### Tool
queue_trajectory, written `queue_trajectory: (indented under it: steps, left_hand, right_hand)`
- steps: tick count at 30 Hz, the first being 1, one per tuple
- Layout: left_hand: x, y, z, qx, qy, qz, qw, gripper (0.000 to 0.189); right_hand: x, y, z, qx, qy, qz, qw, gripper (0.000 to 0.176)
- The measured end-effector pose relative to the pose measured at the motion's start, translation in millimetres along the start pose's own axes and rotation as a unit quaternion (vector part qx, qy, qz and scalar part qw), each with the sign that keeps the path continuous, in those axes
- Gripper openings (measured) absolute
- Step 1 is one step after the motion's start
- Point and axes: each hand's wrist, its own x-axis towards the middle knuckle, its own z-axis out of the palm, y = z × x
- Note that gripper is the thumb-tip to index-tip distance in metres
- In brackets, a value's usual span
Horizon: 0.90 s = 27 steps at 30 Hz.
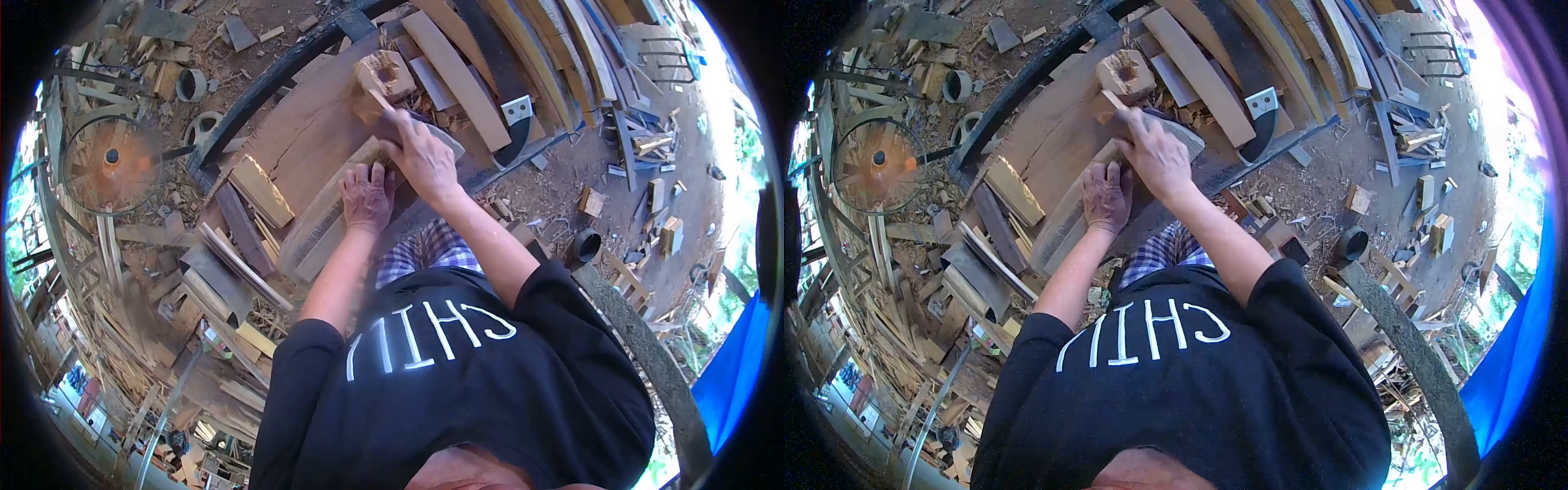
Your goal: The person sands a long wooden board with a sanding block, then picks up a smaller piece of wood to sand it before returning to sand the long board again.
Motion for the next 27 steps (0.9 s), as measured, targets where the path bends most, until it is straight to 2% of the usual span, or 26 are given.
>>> queue_trajectory:
  steps: [2, 4, 6, 8, 9, 10, 13, 19, 21, 25, 27]
  left_hand:
    - [0.6, -0.6, 2.5, -0.002, 0.018, 0.005, 1.000, 0.026]
    - [-0.1, 0.0, 2.0, -0.004, 0.035, 0.010, 0.999, 0.026]
    - [-0.2, 0.5, -1.6, -0.013, 0.012, 0.007, 1.000, 0.028]
    - [-0.3, 0.1, -1.3, -0.017, 0.012, 0.007, 1.000, 0.029]
    - [-0.3, -0.1, -1.3, -0.021, 0.008, 0.002, 1.000, 0.030]
    - [0.3, 0.3, -3.4, -0.020, 0.011, 0.005, 1.000, 0.030]
    - [0.4, 5.3, -13.1, -0.036, 0.014, 0.009, 0.999, 0.040]
    - [7.0, 12.4, -18.8, -0.016, -0.005, 0.073, 0.997, 0.057]
    - [12.3, 14.7, -6.2, -0.036, 0.033, 0.088, 0.995, 0.061]
    - [19.4, 25.1, -1.8, -0.029, 0.022, 0.120, 0.992, 0.053]
    - [21.0, 25.1, 2.9, -0.001, 0.008, 0.179, 0.984, 0.046]
  right_hand:
    - [-33.6, 5.1, -17.7, 0.038, -0.058, 0.103, 0.992, 0.056]
    - [-76.5, 22.6, -28.0, 0.057, -0.064, 0.099, 0.991, 0.060]
    - [-107.9, 43.7, -46.0, 0.057, -0.120, 0.090, 0.987, 0.061]
    - [-129.6, 65.9, -65.3, 0.110, -0.127, 0.106, 0.980, 0.060]
    - [-136.3, 71.9, -76.5, 0.123, -0.135, 0.157, 0.970, 0.057]
    - [-142.2, 77.9, -83.6, 0.131, -0.119, 0.208, 0.962, 0.050]
    - [-152.0, 103.3, -89.6, 0.151, -0.021, 0.225, 0.962, 0.050]
    - [-149.7, 117.2, -93.4, 0.164, -0.011, 0.204, 0.965, 0.052]
    - [-150.6, 113.8, -94.4, 0.172, -0.020, 0.193, 0.966, 0.052]
    - [-156.8, 110.0, -85.2, 0.221, 0.014, 0.213, 0.952, 0.052]
    - [-158.7, 111.3, -80.2, 0.226, 0.023, 0.223, 0.948, 0.052]
